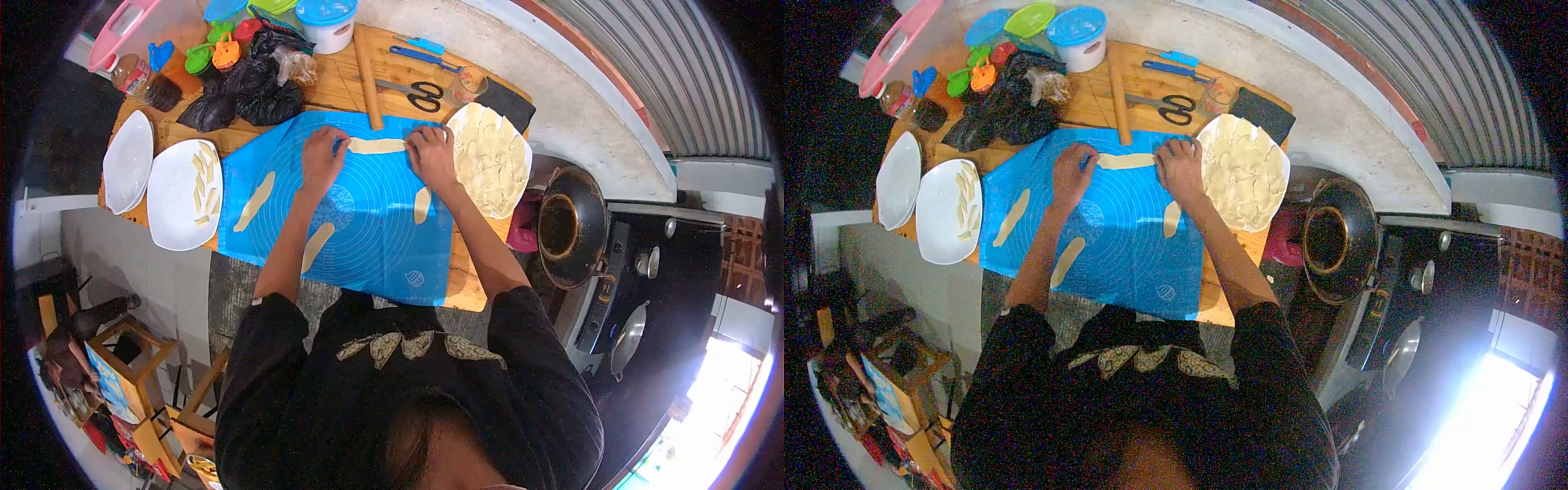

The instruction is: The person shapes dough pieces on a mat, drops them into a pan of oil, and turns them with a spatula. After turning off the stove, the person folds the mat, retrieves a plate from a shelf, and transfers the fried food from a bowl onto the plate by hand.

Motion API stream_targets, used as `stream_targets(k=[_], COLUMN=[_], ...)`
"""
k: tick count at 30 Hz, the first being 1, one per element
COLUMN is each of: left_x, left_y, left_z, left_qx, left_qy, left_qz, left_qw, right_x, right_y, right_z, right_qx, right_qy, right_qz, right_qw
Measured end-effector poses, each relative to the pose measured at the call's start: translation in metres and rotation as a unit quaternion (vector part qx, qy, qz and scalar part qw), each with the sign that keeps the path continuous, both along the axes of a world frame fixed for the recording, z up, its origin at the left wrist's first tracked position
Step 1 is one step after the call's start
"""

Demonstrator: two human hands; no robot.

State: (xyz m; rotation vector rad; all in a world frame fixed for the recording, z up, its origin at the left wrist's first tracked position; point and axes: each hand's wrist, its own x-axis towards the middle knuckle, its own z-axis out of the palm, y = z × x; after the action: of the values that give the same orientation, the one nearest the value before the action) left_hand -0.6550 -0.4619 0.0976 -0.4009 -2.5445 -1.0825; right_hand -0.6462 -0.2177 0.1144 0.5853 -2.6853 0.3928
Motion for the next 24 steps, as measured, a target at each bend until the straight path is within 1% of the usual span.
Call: stream_targets(k=[2, 5, 8, 11, 14, 17, 22, 23, 24], left_x=[0.002, 0.009, 0.011, 0.01, 0.009, 0.011, 0.012, 0.015, 0.019], left_y=[0.004, 0.01, 0.013, 0.019, 0.025, 0.041, 0.062, 0.068, 0.073], left_z=[0.001, 0.019, 0.04, 0.056, 0.071, 0.096, 0.147, 0.162, 0.177], left_qx=[0.098, 0.176, 0.19, 0.161, 0.079, 0.088, 0.017, 0.006, -0.01], left_qy=[-0.045, -0.095, -0.127, -0.101, -0.078, -0.079, 0.001, -0.002, -0.062], left_qz=[-0.019, -0.025, -0.049, -0.071, -0.122, -0.147, -0.213, -0.238, -0.259], left_qw=[0.994, 0.979, 0.972, 0.979, 0.986, 0.982, 0.977, 0.971, 0.964], right_x=[-0.001, 0.0, 0.001, 0.003, 0.001, 0.0, 0.017, 0.017, 0.018], right_y=[0.001, 0.0, 0.0, 0.002, 0.006, 0.012, 0.011, 0.012, 0.012], right_z=[-0.001, 0.004, 0.006, 0.009, 0.008, 0.012, 0.022, 0.02, 0.024], right_qx=[-0.011, -0.013, -0.047, -0.103, -0.113, -0.153, -0.28, -0.299, -0.339], right_qy=[-0.006, -0.037, -0.017, -0.053, -0.07, -0.181, -0.149, -0.11, -0.105], right_qz=[0.005, -0.002, 0.013, 0.017, 0.013, 0.013, 0.032, 0.062, 0.11], right_qw=[1.0, 0.999, 0.999, 0.993, 0.991, 0.971, 0.948, 0.946, 0.928])
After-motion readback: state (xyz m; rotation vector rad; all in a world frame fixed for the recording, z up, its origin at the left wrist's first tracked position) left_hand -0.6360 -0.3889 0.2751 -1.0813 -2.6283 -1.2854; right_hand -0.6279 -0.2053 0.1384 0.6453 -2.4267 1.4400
